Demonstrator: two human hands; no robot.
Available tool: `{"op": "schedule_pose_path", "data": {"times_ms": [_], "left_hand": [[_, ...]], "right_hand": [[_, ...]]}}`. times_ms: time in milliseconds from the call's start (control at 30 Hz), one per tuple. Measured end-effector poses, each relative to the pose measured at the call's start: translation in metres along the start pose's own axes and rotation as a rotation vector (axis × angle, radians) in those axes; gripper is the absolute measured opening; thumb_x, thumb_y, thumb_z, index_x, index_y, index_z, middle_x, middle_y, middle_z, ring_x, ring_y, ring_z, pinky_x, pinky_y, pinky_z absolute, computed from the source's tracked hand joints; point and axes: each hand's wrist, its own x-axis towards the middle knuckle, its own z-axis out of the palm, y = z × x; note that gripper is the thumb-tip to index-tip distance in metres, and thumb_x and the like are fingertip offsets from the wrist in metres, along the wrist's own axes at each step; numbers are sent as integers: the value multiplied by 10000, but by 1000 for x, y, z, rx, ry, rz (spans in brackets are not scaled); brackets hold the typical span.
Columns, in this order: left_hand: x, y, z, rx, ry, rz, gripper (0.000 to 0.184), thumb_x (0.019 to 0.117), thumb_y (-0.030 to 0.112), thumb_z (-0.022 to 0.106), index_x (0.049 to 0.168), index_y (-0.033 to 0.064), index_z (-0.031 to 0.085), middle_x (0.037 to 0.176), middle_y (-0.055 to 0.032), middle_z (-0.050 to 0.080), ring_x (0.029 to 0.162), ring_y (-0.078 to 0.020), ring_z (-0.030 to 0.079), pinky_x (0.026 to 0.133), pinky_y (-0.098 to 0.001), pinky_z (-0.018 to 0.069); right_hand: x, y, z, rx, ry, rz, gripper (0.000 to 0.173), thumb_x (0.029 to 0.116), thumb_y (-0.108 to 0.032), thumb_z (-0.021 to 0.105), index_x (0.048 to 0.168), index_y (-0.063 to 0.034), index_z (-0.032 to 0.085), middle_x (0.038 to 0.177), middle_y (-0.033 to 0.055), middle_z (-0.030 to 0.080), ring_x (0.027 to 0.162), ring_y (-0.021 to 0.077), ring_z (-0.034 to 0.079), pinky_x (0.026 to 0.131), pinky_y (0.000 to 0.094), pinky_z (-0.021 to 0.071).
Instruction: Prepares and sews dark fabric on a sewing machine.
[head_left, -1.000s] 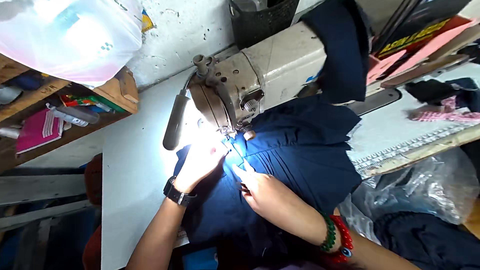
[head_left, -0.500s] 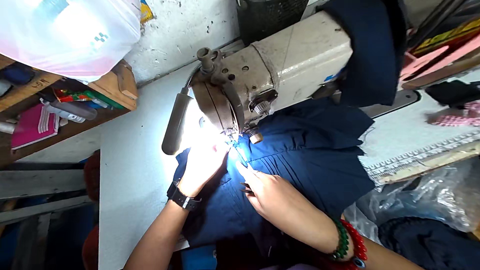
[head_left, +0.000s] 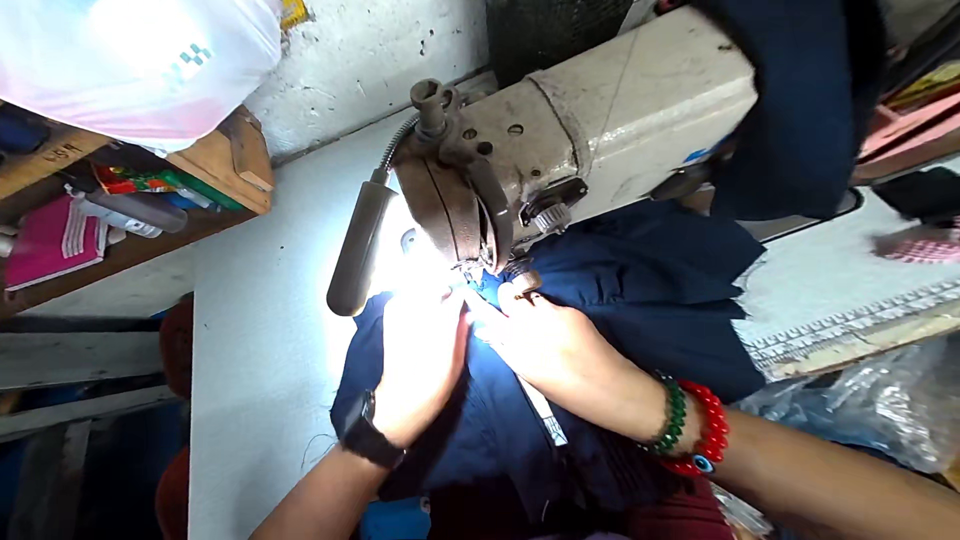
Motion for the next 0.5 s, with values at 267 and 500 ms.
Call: {"op": "schedule_pose_path", "data": {"times_ms": [267, 500], "left_hand": [[-6, -6, 6, -9, -77, 75, 500, 1047, 406, 444, 1378, 86, 639, 1435, -127, 601, 1405, -340, 496, 1128, -747, 268], [1, -11, 10, 8, -53, 83, 522, 1058, 454, 427, 1378, 102, 641, 1446, -124, 593, 1408, -329, 495, 1124, -736, 288]], "right_hand": [[0, 26, 10, 80, 28, -45, 334, 992, -297, 580, 1243, -137, 731, 1077, 179, 701, 810, 337, 705, 599, 464, 568], [8, 37, 12, 125, 28, -51, 248, 956, -198, 618, 1150, -115, 747, 1144, 163, 685, 819, 307, 704, 634, 447, 581]]}}
